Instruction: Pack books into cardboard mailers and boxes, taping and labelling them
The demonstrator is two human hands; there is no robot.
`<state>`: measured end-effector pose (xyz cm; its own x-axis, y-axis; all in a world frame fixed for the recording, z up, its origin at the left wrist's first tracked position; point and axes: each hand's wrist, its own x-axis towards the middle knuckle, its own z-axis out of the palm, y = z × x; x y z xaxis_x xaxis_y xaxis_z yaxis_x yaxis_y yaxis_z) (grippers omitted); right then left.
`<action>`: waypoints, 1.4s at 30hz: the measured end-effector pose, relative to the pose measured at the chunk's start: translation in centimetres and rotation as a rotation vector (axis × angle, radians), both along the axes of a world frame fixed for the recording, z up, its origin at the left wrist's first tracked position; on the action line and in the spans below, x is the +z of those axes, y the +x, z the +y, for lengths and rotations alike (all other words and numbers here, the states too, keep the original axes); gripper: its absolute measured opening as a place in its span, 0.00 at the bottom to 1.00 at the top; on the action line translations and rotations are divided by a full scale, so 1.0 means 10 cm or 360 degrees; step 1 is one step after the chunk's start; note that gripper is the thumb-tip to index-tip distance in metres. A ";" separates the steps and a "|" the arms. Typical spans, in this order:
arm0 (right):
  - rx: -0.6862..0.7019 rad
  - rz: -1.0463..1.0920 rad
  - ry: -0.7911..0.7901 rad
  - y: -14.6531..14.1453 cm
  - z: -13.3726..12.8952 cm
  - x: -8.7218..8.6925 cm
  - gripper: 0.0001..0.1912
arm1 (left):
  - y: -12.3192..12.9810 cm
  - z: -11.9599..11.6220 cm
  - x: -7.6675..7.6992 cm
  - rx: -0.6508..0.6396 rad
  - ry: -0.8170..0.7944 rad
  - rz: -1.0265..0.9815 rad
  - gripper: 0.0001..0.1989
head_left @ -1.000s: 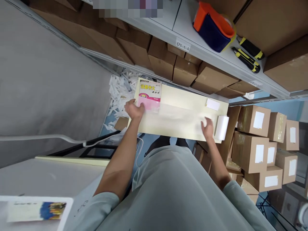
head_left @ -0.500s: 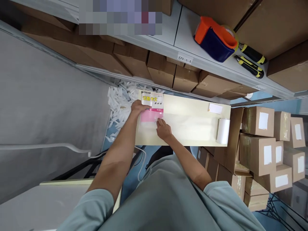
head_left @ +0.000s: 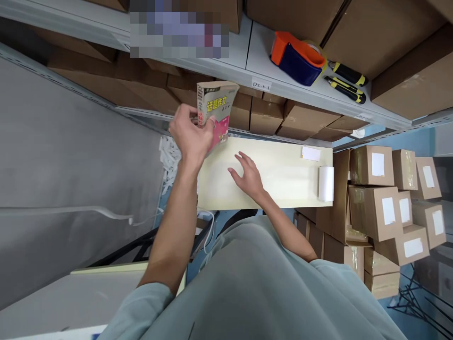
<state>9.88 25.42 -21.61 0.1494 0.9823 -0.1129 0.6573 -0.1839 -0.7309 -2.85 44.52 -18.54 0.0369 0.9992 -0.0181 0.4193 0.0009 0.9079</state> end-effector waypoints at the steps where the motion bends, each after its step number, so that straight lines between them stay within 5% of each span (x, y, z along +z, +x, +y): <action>1: -0.0025 0.0044 0.0126 -0.02 0.02 0.14 0.37 | 0.01 -0.13 0.15 0.0008 0.0089 0.0021 0.23; 5: -0.0105 0.0089 0.0220 -0.18 -0.02 0.53 0.49 | 0.20 -0.91 0.61 -0.0059 0.0221 0.0169 0.18; 10: -0.0442 0.0368 -0.0107 0.00 -0.37 0.42 0.32 | 0.46 -1.64 0.70 -0.0308 0.0034 0.0145 0.12; 14: -0.0611 0.1022 0.0034 0.47 -0.67 0.38 0.29 | 0.28 -1.65 0.45 -0.0290 -0.0098 -0.0171 0.25; 19: -0.0592 0.1439 -0.0014 0.81 -0.95 0.72 0.34 | -0.08 -1.69 0.19 -0.0171 -0.0803 -0.0832 0.27; 25: -0.0600 0.1538 -0.0054 0.81 -1.17 1.06 0.37 | -0.17 -1.98 0.43 -0.0120 -0.0742 -0.1018 0.18; 31: -0.0548 0.1534 -0.0023 0.84 -1.31 1.21 0.33 | -0.24 -2.06 0.59 -0.0354 -0.0652 -0.0852 0.22; 42: -0.0530 0.1535 -0.0055 0.83 -1.36 1.15 0.34 | -0.23 -2.11 0.54 -0.0330 -0.0615 -0.0781 0.28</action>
